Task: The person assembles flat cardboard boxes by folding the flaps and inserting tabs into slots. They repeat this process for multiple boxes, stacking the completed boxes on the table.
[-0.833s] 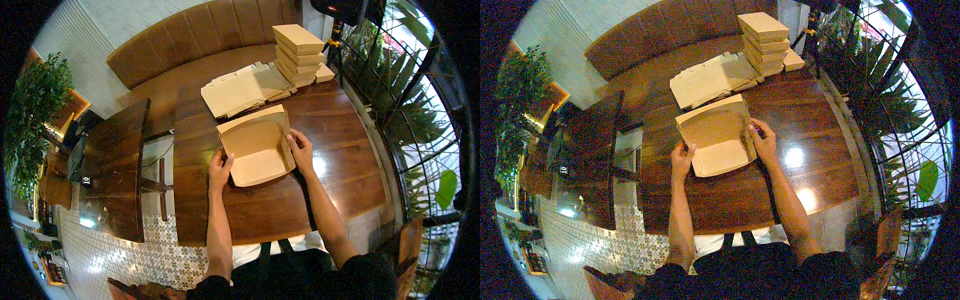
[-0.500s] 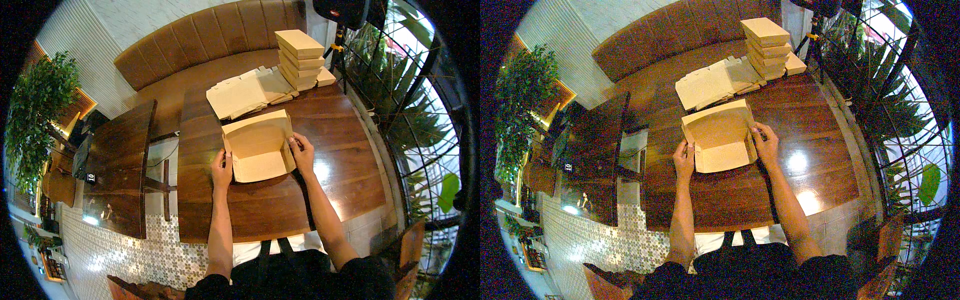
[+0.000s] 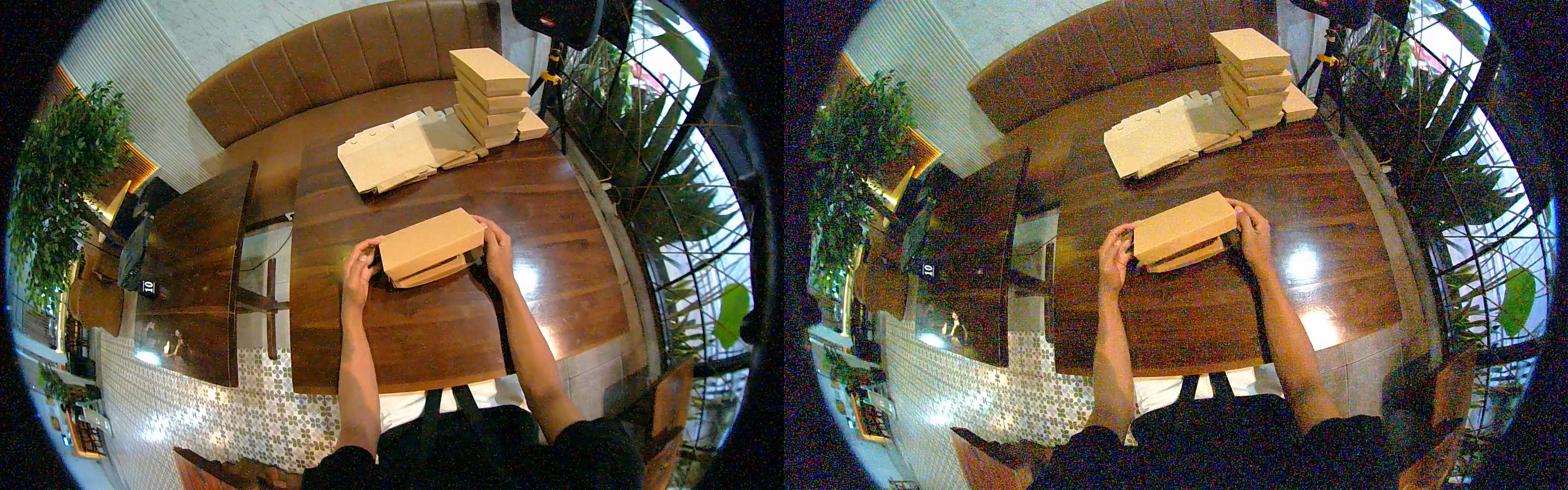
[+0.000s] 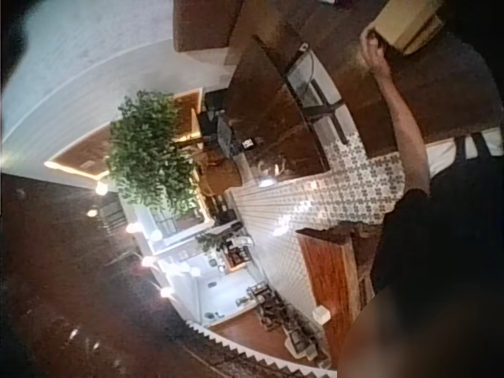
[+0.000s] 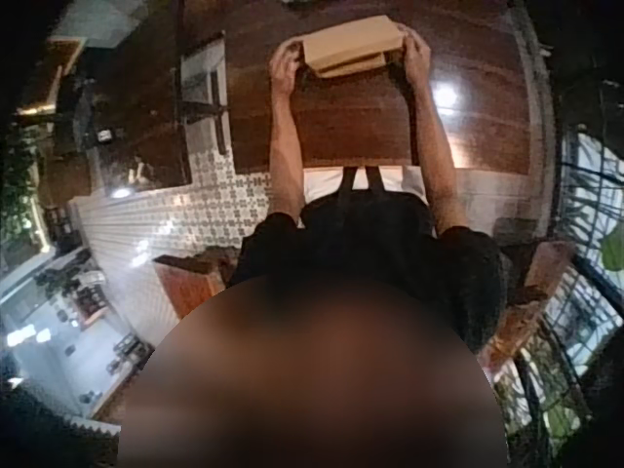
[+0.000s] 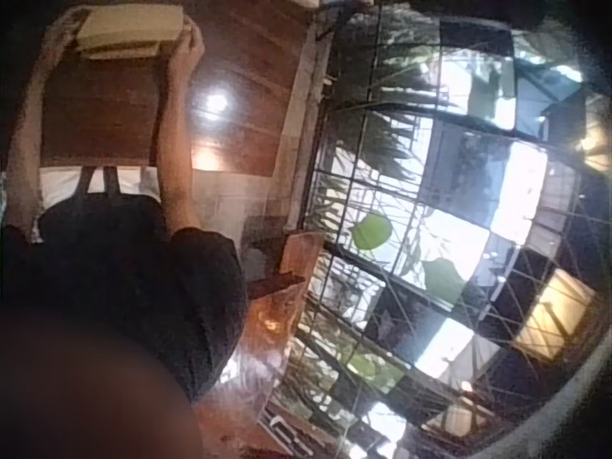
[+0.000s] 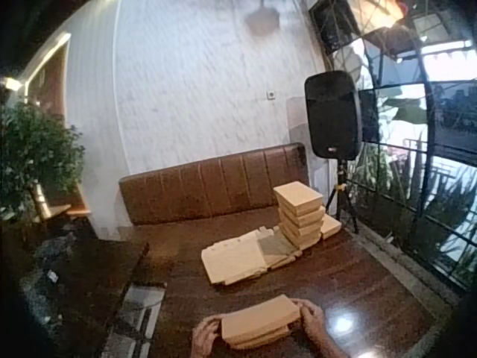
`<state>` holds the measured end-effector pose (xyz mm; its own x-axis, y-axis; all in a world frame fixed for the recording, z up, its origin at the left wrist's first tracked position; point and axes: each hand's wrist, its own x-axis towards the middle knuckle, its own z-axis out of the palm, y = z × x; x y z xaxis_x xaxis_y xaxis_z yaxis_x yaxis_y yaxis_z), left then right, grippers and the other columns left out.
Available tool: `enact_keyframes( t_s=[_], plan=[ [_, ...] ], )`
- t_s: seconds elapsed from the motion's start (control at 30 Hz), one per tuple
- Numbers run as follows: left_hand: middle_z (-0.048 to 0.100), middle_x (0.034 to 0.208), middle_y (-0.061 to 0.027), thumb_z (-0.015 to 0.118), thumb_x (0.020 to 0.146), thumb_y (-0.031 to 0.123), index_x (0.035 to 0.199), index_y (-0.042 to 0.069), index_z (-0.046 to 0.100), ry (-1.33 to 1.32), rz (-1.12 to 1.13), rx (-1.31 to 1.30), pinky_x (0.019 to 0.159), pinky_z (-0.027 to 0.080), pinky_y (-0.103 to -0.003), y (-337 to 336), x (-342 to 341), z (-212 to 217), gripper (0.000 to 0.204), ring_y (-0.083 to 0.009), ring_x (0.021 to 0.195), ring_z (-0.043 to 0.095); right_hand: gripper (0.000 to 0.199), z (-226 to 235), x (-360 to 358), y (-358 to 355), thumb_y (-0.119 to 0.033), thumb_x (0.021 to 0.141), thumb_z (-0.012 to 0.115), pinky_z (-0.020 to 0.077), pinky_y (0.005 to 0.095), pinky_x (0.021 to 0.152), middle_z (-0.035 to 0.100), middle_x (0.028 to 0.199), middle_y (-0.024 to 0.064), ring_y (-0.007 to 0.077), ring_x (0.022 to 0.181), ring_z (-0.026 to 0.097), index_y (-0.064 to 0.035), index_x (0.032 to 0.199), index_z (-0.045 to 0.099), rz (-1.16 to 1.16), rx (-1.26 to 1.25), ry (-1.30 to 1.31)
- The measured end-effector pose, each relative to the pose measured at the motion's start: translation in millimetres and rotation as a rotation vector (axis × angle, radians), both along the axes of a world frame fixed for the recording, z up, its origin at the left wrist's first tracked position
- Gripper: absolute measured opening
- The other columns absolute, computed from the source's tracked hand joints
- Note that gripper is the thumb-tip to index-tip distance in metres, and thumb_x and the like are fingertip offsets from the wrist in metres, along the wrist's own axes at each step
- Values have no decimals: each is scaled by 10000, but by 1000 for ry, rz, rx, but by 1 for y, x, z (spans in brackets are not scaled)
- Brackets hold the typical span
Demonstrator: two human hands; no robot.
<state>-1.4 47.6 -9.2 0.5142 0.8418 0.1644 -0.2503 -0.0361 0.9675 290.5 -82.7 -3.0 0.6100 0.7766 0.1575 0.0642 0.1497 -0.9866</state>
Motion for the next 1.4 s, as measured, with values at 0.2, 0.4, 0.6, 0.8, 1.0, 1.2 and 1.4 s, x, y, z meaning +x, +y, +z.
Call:
enact_keyframes(
  t_s=[0.2, 0.4, 0.6, 0.8, 1.0, 1.2, 1.4],
  plan=[
    [408, 1632, -130, 649, 836, 812, 1602, 118, 394, 129, -48, 208, 1248, 314, -490, -10, 5, 9, 1064, -317, 1540, 346, 562, 13, -8, -8, -482, 1090, 519, 463, 353, 1081, 665, 1358, 79, 204, 1253, 608, -32, 1416, 607, 222, 156, 157],
    [260, 1720, -147, 726, 733, 836, 1659, 150, 300, 196, -76, 284, 1297, 174, -519, -17, 3, 18, 1228, -318, 1611, 174, 604, 12, -6, -15, -492, 1051, 576, 424, 382, 1136, 611, 1411, 97, 238, 1301, 573, -87, 1495, 516, 267, 2, 81],
    [204, 1739, -150, 730, 880, 530, 1629, 167, 352, 214, -53, 270, 1293, 178, -544, -17, 1, 18, 915, -336, 1617, 144, 630, 4, -8, -8, -401, 1014, 654, 366, 383, 1173, 535, 1489, 116, 238, 1395, 489, -47, 1506, 486, 225, 37, 114],
    [162, 1750, -160, 808, 836, 502, 1598, 231, 376, 233, 4, 292, 1275, 217, -565, -23, 5, 16, 917, -353, 1616, 148, 675, 15, -11, -13, -224, 949, 754, 365, 412, 1211, 525, 1532, 130, 269, 1445, 471, -75, 1541, 465, 308, 104, 130],
    [181, 1748, -161, 875, 799, 368, 1527, 233, 426, 266, 55, 317, 1265, 241, -543, -22, 4, 18, 866, -356, 1602, 203, 955, 22, -18, -17, -57, 834, 856, 358, 438, 1245, 373, 1651, 106, 280, 1507, 390, -104, 1627, 326, 375, 164, 55],
    [286, 1710, -181, 856, 817, 336, 1502, 180, 482, 250, 40, 326, 1274, 229, -499, -22, 2, 21, 796, -353, 1575, 279, 839, 23, -14, -18, -115, 879, 840, 413, 450, 1214, 329, 1679, 81, 279, 1492, 409, -136, 1597, 406, 255, 110, -349],
    [274, 1718, -166, 979, 643, 419, 1521, 226, 507, 317, -64, 350, 1279, 244, -521, -19, 2, 23, 1015, -332, 1591, 248, 690, 11, -8, -15, -114, 909, 801, 448, 411, 1154, 436, 1604, 85, 259, 1444, 461, -128, 1527, 496, 227, 153, -258]
  ],
)
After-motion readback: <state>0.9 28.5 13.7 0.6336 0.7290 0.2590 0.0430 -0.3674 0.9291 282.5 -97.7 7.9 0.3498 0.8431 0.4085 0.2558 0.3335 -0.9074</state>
